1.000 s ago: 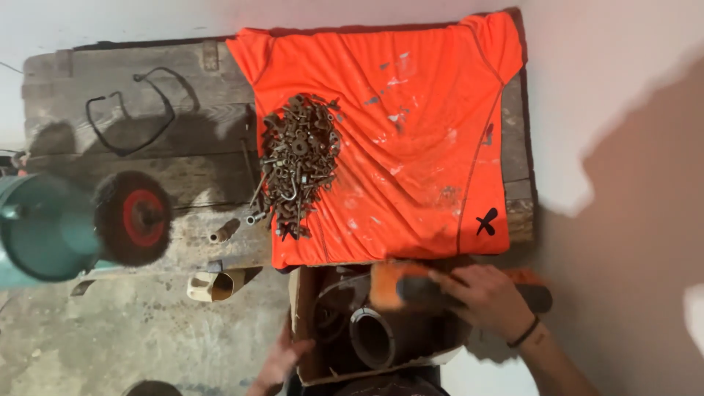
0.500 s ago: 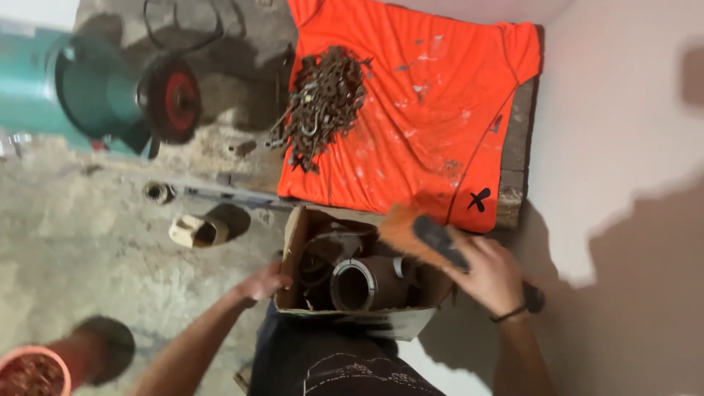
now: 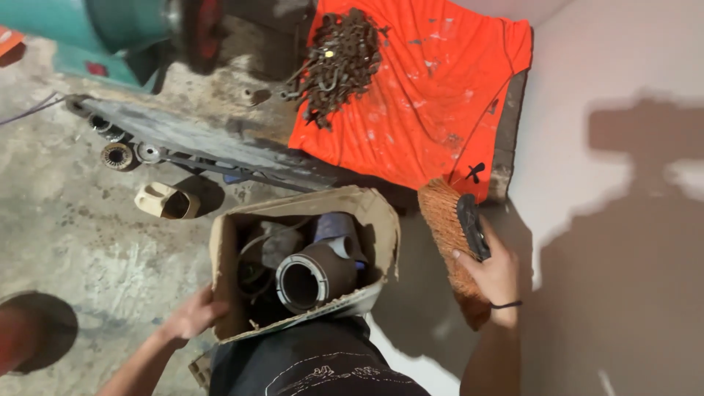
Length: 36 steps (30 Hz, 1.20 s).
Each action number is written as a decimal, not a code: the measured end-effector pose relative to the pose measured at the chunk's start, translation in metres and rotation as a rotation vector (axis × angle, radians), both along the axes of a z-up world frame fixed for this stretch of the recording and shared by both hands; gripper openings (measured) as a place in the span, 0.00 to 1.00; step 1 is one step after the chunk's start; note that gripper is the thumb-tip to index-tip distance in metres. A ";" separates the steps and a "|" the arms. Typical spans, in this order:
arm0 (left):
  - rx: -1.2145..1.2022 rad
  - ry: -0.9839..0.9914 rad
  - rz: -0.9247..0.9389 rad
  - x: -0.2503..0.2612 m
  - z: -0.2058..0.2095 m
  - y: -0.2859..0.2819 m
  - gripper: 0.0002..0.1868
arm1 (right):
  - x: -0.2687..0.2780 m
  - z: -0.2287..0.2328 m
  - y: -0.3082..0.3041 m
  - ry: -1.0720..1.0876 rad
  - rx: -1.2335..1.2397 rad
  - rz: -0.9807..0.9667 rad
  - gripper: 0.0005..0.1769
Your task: The person sorts a pile of rusty metal parts on an orange cloth, then uses a wire brush to sweep debris into a cardboard box. They continue to gather and sweep the metal parts into the box.
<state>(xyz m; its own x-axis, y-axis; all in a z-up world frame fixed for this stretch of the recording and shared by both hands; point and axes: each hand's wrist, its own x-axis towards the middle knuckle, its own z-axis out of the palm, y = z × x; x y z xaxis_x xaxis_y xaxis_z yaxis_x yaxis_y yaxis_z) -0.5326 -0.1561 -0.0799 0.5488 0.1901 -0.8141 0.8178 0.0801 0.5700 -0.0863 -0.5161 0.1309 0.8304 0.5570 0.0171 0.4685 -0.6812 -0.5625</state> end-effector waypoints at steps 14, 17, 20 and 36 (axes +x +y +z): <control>0.175 -0.178 0.656 -0.313 0.049 -0.030 0.37 | -0.211 -0.003 0.189 0.094 0.221 0.430 0.44; 0.263 -0.126 0.743 -0.358 0.042 -0.039 0.38 | -0.229 -0.008 0.238 0.085 0.170 0.537 0.43; 0.109 -0.335 1.109 -0.392 0.015 -0.051 0.35 | -0.257 -0.012 0.298 0.128 -0.082 0.515 0.52; 0.271 -0.209 2.020 -0.446 -0.028 0.045 0.29 | -0.168 -0.467 0.390 0.485 -1.013 0.629 0.41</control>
